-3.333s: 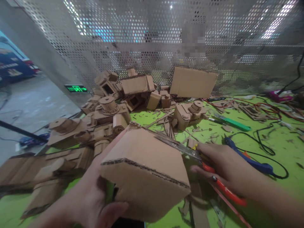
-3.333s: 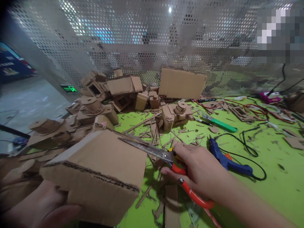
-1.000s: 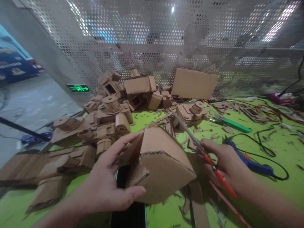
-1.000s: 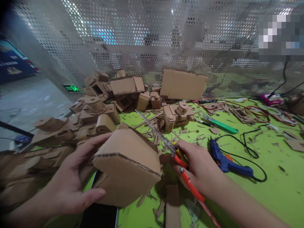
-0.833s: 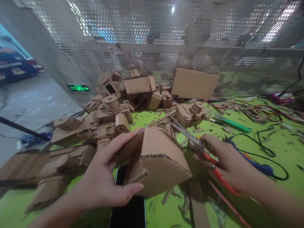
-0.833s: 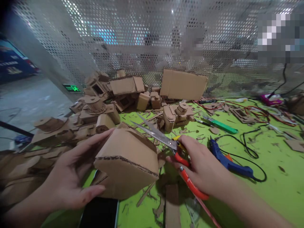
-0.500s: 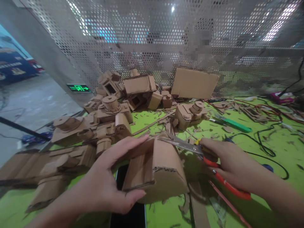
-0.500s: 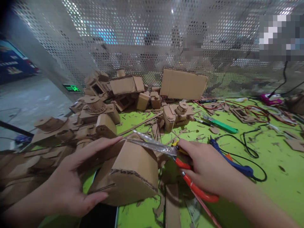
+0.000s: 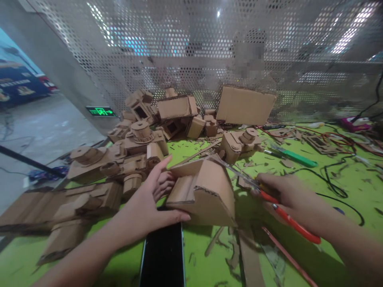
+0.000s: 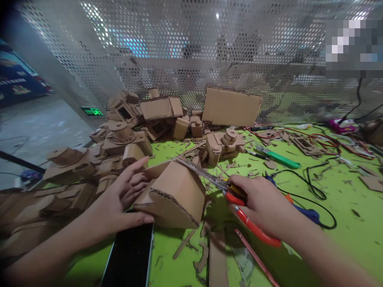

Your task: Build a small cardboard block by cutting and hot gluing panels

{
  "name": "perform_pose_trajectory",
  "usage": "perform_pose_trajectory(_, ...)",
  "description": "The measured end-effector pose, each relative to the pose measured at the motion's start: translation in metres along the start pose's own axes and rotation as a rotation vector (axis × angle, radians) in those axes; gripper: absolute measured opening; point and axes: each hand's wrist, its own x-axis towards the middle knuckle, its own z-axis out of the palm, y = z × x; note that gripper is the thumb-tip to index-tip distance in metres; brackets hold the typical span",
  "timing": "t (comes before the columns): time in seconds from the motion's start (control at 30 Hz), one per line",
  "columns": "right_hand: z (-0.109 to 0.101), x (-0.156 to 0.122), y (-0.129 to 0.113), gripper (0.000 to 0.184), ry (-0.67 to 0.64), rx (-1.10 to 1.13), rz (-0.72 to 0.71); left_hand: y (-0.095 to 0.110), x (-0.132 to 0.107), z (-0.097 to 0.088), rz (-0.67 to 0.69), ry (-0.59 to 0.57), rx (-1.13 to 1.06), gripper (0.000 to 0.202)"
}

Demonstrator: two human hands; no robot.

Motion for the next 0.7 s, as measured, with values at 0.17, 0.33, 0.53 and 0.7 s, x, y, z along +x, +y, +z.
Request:
perform_pose_trajectory(0.17, 0.002, 0.000, 0.000, 0.018, 0.010, 0.051, -0.027, 0.004, 0.000, 0.000, -0.014, 0.087, -0.153, 0.113)
perform_pose_trajectory(0.33, 0.002, -0.003, -0.005, 0.017, -0.018, 0.112, -0.027, 0.024, -0.005, 0.005, 0.007, 0.206, -0.238, 0.093)
perform_pose_trajectory(0.53, 0.004, -0.002, -0.010, 0.017, -0.015, 0.103, -0.013, 0.020, -0.005, 0.004, 0.012, 0.238, -0.221, 0.102)
perform_pose_trajectory(0.7, 0.010, -0.002, -0.008, 0.017, 0.070, 0.059, -0.027, -0.011, -0.004, -0.011, 0.093, 0.213, -0.165, 0.105)
